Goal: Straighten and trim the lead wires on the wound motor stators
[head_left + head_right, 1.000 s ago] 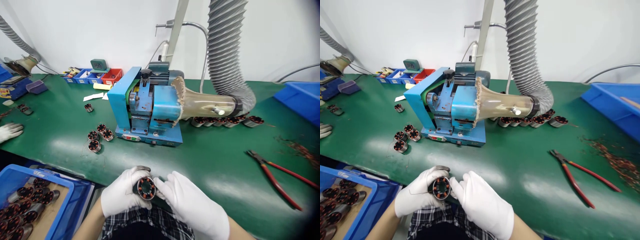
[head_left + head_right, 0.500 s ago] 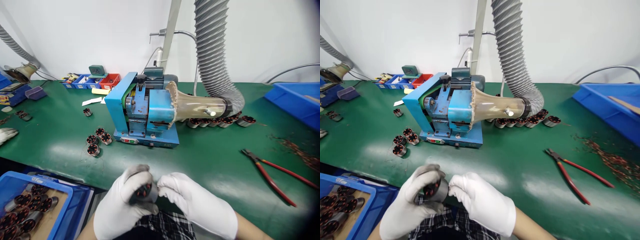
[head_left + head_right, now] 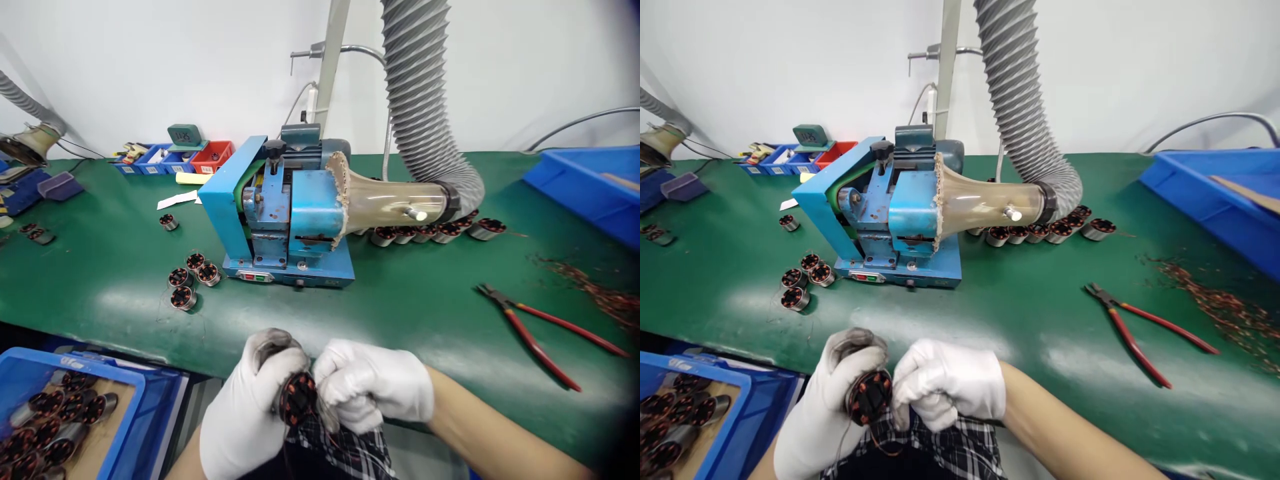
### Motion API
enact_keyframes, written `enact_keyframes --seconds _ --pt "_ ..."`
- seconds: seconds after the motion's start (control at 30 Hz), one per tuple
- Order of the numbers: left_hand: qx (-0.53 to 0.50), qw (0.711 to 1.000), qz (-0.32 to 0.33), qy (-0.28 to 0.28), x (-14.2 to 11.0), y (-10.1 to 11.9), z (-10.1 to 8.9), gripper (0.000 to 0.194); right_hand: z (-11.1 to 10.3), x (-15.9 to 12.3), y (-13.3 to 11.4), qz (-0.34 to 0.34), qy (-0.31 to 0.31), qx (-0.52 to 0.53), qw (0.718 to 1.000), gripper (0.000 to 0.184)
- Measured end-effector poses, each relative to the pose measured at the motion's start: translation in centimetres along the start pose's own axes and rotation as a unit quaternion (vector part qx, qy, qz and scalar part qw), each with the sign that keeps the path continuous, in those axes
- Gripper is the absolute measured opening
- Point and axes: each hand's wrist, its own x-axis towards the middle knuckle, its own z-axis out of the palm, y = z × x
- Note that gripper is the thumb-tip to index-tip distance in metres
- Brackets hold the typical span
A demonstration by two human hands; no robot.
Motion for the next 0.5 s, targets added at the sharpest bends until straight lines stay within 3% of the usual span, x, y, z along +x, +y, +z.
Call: enact_keyframes --seconds 0.07,0.13,0.2,0.27,0.33,0.4,0.43,0.5 --pt "0.007 1.000 0.007 0.007 0.2 -0.1 0.0 0.045 -0.7 -0.1 0.0 -0.010 0.017 0.067 0.998 0.024" --pt "-0.009 0.999 -0.053 0.007 0.3 -0.2 0.2 0.039 -0.9 -0.6 -0.3 -0.070 0.145 0.014 0.987 0.035" --pt "-0.034 0.991 -0.132 -0.001 0.2 -0.3 0.5 0.032 -0.2 -1.2 -0.4 -0.133 0.300 -0.109 0.938 0.038" --pt "-0.074 0.979 -0.192 -0.007 0.1 -0.2 0.8 0.034 0.9 -1.8 0.1 -0.192 0.440 -0.261 0.838 0.029" --pt "-0.130 0.962 -0.239 -0.010 0.1 -0.2 1.0 0.043 2.1 -1.8 1.2 -0.263 0.522 -0.411 0.699 0.024" --pt "-0.188 0.943 -0.273 -0.016 -0.1 -0.3 1.1 0.052 2.9 -1.3 2.7 -0.320 0.523 -0.545 0.572 0.035" --pt "-0.217 0.934 -0.282 -0.020 -0.2 -0.4 1.0 0.054 3.1 -1.0 3.3 -0.328 0.504 -0.602 0.526 0.040" --pt "-0.275 0.919 -0.283 -0.025 -0.6 -0.8 1.0 0.056 3.1 -0.2 4.1 -0.301 0.475 -0.688 0.459 0.044"
